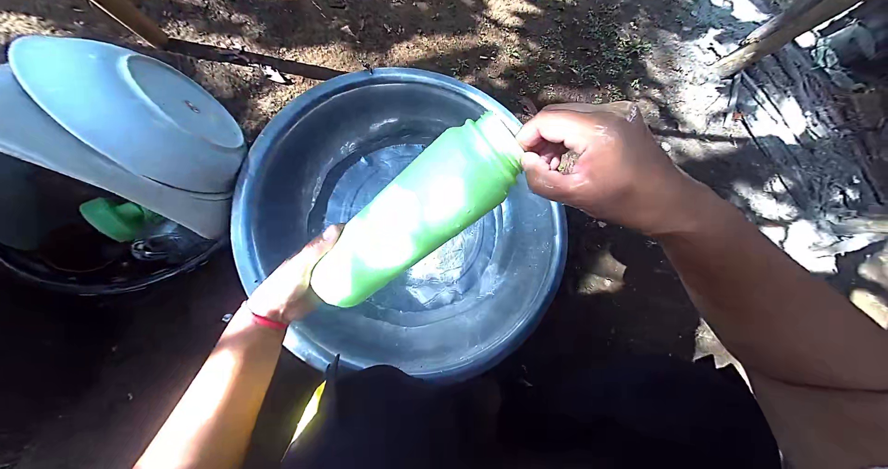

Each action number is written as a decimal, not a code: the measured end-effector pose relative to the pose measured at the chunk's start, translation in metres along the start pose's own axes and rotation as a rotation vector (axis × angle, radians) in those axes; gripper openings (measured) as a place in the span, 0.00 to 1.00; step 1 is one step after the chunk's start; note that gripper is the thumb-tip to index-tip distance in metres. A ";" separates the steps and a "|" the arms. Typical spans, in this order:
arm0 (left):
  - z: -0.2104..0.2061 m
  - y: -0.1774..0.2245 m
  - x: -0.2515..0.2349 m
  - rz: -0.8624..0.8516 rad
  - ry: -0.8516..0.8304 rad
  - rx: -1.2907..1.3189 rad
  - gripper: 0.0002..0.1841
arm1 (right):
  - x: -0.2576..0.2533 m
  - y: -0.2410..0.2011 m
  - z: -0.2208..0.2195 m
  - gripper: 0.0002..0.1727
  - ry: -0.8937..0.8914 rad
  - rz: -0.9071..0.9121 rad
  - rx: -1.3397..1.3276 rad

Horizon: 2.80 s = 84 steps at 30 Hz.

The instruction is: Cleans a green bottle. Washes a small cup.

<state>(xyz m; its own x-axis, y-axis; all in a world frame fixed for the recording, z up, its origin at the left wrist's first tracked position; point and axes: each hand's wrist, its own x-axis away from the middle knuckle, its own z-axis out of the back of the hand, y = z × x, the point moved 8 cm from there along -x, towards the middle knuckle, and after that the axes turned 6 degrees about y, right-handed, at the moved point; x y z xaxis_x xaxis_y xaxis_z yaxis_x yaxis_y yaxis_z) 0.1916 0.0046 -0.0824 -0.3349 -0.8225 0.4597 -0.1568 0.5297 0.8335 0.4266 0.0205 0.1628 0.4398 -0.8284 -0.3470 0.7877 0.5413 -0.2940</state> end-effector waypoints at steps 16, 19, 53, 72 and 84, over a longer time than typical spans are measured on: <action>0.014 0.020 0.009 -0.127 0.084 -0.130 0.18 | 0.027 0.002 -0.003 0.10 0.138 -0.061 0.095; 0.014 0.020 0.013 -0.102 0.082 -0.129 0.17 | 0.031 -0.001 -0.001 0.11 0.121 -0.039 0.039; 0.018 0.016 0.016 -0.070 0.132 -0.201 0.16 | 0.051 0.018 -0.019 0.08 0.117 -0.078 -0.091; 0.011 0.031 0.022 -0.750 0.124 -0.449 0.36 | 0.045 0.008 -0.014 0.10 0.074 0.009 -0.037; 0.006 0.035 0.038 -0.779 0.272 -0.566 0.44 | 0.046 0.018 -0.018 0.07 0.134 -0.074 0.100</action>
<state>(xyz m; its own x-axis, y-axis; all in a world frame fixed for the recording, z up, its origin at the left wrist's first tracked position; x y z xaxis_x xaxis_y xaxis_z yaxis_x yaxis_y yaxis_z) 0.1676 -0.0071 -0.0379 -0.0917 -0.9552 -0.2813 0.2477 -0.2955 0.9227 0.4533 -0.0054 0.1258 0.3231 -0.8351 -0.4453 0.8577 0.4572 -0.2351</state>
